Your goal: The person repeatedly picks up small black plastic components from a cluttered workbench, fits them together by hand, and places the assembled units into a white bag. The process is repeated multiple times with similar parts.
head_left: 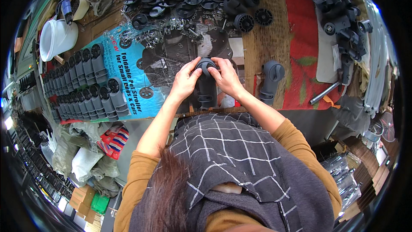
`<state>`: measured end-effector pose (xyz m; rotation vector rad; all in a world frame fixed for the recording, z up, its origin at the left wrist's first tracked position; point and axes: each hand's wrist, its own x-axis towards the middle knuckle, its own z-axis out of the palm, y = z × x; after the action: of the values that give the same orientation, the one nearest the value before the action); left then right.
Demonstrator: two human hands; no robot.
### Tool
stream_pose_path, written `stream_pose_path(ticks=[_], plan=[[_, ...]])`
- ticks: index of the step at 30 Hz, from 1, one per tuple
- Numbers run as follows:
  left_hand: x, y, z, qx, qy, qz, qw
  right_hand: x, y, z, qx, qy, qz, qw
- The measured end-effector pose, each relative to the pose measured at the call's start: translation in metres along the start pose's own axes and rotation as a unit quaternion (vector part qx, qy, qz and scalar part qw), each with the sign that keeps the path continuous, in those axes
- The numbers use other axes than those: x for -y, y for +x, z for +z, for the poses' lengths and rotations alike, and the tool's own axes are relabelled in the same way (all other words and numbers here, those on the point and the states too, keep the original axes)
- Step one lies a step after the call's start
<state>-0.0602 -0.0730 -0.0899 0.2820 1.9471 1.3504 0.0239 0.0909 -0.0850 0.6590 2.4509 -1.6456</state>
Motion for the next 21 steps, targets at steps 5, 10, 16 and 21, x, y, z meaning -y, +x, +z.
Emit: stream_pose_path(ticks=[5, 10, 16, 21], plan=[[-0.008, 0.001, 0.000, -0.011, 0.046, 0.021, 0.999, 0.001, 0.004, 0.002, 0.015, 0.012, 0.012, 1.000], [-0.004, -0.002, 0.000, 0.007, 0.032, 0.007, 0.999, -0.003, 0.001, 0.000, 0.011, 0.039, -0.034, 0.999], [0.009, -0.024, 0.008, 0.032, 0.089, 0.066, 0.993, -0.015, -0.028, 0.005, 0.028, -0.003, -0.015, 0.999], [0.005, -0.013, 0.001, 0.087, 0.056, 0.000, 0.995, -0.017, -0.023, 0.002, 0.071, 0.028, 0.034, 0.997]])
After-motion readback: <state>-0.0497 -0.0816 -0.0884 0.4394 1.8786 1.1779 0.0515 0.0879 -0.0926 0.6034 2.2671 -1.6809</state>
